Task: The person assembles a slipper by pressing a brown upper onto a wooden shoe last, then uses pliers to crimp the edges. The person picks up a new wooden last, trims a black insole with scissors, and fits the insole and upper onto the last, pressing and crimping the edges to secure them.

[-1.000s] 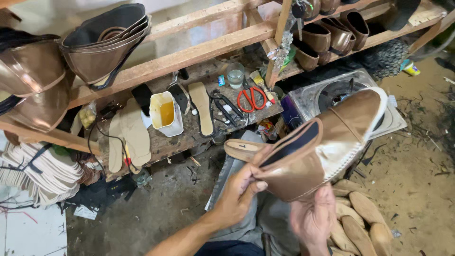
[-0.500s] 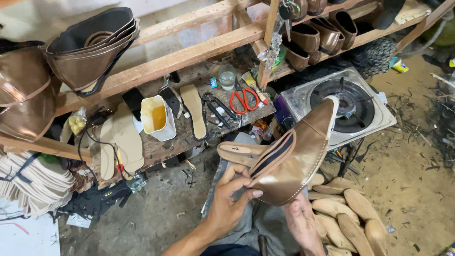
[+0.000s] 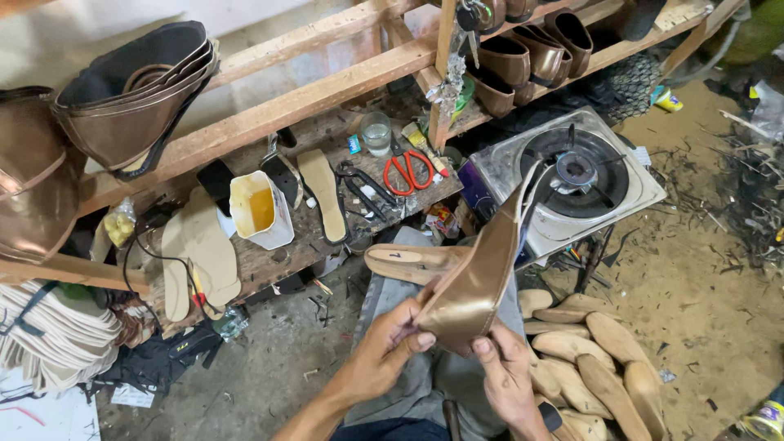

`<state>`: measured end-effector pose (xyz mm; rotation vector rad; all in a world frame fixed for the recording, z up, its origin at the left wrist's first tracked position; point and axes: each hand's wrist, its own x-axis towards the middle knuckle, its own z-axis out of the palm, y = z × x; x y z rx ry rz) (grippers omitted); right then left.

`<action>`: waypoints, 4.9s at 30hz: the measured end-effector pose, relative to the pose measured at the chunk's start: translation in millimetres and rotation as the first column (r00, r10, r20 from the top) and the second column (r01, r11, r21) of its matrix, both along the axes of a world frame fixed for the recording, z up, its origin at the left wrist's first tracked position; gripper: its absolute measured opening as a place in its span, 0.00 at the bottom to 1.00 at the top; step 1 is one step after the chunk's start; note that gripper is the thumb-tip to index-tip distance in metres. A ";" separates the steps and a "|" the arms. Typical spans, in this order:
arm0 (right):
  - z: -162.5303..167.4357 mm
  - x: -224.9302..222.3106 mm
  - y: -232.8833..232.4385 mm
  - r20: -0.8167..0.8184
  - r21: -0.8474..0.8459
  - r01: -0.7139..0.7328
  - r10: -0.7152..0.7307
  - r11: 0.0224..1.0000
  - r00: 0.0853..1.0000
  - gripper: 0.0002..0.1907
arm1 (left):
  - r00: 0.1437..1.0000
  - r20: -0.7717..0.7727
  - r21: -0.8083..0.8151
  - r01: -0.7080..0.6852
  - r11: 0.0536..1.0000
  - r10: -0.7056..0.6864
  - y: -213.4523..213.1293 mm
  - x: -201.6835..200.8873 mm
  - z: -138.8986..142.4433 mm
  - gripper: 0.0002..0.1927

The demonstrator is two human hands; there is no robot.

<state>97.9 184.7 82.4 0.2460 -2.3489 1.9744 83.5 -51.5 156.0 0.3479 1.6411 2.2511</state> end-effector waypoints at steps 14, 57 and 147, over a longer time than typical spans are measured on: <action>78.8 3.4 128.2 0.006 -0.906 -0.055 0.143 0.419 0.990 0.16 | 0.969 -0.200 -0.236 -0.194 0.952 0.148 -120.2 -46.9 73.5 0.12; -66.0 -24.3 -12.9 0.234 -0.391 0.529 -0.475 0.753 0.848 0.16 | 0.593 -0.753 -0.187 -0.609 0.771 0.285 288.6 -415.3 -70.8 0.07; 62.1 -76.2 75.0 0.228 -0.719 0.224 -0.080 0.658 0.970 0.19 | 0.763 -0.629 -0.174 -0.322 0.931 0.147 -10.7 -110.7 5.2 0.12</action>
